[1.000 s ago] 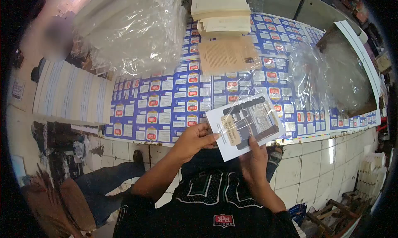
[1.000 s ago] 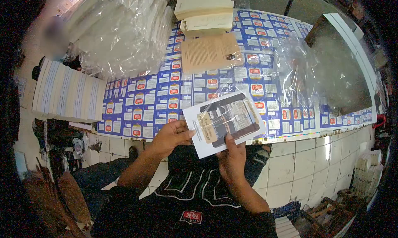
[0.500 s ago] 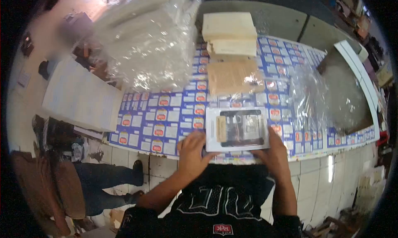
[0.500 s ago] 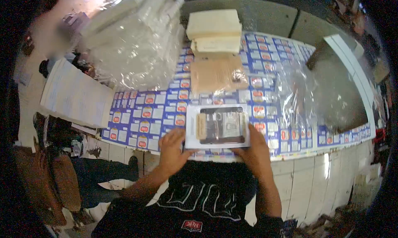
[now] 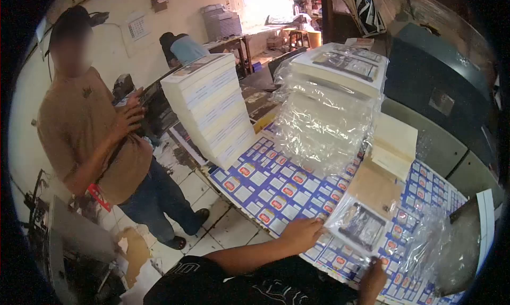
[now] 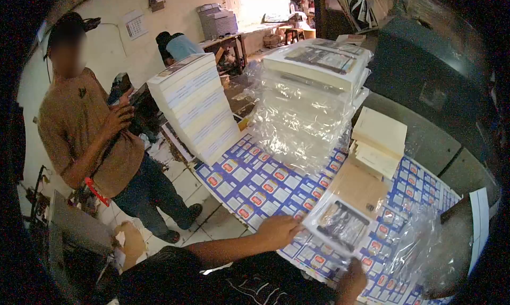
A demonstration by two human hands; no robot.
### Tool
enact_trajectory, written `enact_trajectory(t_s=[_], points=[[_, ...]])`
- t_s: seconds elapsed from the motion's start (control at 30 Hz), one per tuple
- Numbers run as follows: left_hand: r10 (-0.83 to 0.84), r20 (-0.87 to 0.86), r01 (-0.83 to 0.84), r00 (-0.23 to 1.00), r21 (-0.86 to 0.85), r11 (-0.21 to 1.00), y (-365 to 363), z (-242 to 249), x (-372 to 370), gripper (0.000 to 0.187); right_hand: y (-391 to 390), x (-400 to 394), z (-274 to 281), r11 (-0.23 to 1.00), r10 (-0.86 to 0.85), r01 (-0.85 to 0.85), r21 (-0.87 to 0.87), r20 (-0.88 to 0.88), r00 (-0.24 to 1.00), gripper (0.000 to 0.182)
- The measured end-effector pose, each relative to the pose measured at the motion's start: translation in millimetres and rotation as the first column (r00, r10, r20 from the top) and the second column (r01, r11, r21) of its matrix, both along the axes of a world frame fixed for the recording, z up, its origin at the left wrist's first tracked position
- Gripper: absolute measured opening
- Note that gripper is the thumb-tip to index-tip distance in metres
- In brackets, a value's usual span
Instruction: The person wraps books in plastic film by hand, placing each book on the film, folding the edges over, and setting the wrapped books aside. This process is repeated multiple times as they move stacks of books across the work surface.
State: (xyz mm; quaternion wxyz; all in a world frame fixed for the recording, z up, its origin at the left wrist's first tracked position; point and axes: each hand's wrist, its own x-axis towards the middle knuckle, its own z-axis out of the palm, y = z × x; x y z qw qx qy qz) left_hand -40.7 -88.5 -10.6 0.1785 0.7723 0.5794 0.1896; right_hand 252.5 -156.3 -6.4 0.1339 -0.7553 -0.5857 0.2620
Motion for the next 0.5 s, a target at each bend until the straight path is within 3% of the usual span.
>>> enact_trajectory(t_s=[0.03, 0.1, 0.13, 0.17, 0.2, 0.23, 0.27, 0.3, 0.33, 0.37, 0.4, 0.43, 0.47, 0.5], points=[[0.007, 0.01, -0.007, 1.0, 0.01, 1.0, -7.2, 0.5, -5.7, 0.027, -9.0, 0.8, -10.4, 0.987, 0.152, -0.153, 0.053, 0.01, 0.988, 0.045], [-0.013, 0.316, 0.115, 0.949, -0.308, 0.944, -23.0, 0.8, -24.6, 0.037, -39.9, -34.9, 23.7, 0.908, 0.287, -0.271, 0.32, -0.003, 0.958, 0.029], [0.0, 0.314, 0.1, 0.949, -0.301, 0.948, -31.3, 5.1, -33.4, 0.037, -46.5, -46.5, 23.2, 0.906, 0.308, -0.284, 0.314, -0.029, 0.951, 0.03], [0.029, 0.433, 0.203, 0.901, -0.479, 0.854, -41.1, 10.3, -37.4, 0.042, -53.5, -54.5, 24.4, 0.906, 0.322, -0.292, 0.305, -0.052, 0.945, 0.032], [0.08, 0.537, 0.329, 0.84, -0.62, 0.712, -52.8, 14.3, -38.8, 0.048, -58.1, -62.6, 27.9, 0.887, 0.381, -0.294, 0.357, -0.203, 0.902, 0.032], [0.069, 0.536, 0.341, 0.841, -0.624, 0.703, -66.6, 15.2, -39.0, 0.048, -61.3, -72.7, 37.1, 0.873, 0.421, -0.27, 0.407, -0.348, 0.838, 0.033], [0.41, 0.671, 0.421, 0.618, -0.723, 0.547, -80.5, 15.4, -38.1, 0.056, -62.9, -83.5, 56.0, 0.872, 0.455, -0.317, 0.374, -0.377, 0.806, 0.031], [0.715, 0.612, 0.543, 0.339, -0.747, 0.382, -86.5, 18.0, -36.0, 0.064, -61.2, -92.6, 74.7, 0.867, 0.48, -0.352, 0.351, -0.405, 0.778, 0.03], [0.811, 0.579, 0.668, 0.086, -0.637, 0.384, -89.3, 22.2, -32.6, 0.064, -59.3, -103.7, 79.1, 0.807, 0.568, -0.471, 0.355, -0.249, 0.785, 0.027], [0.809, 0.576, 0.683, 0.121, -0.64, 0.353, -85.5, 25.7, -25.4, 0.064, -59.0, -110.1, 78.2, 0.739, 0.646, -0.589, 0.328, -0.093, 0.758, 0.025], [0.765, 0.638, 0.598, 0.087, -0.648, 0.472, -78.0, 30.4, -18.5, 0.061, -62.9, -108.7, 75.7, 0.66, 0.735, -0.628, 0.412, -0.184, 0.652, 0.02], [0.713, 0.699, 0.492, 0.043, -0.636, 0.594, -73.2, 37.7, -14.1, 0.058, -65.1, -111.1, 78.7, 0.658, 0.736, -0.627, 0.418, -0.179, 0.653, 0.02], [0.684, 0.719, 0.435, 0.128, -0.66, 0.612, -73.2, 48.6, -12.6, 0.045, -67.8, -115.6, 85.0, 0.66, 0.749, -0.663, 0.353, -0.244, 0.615, 0.02], [0.675, 0.734, 0.404, 0.081, -0.643, 0.651, -74.4, 44.1, -10.6, 0.045, -63.6, -118.7, 93.3, 0.625, 0.779, -0.722, 0.296, -0.295, 0.553, 0.02]])
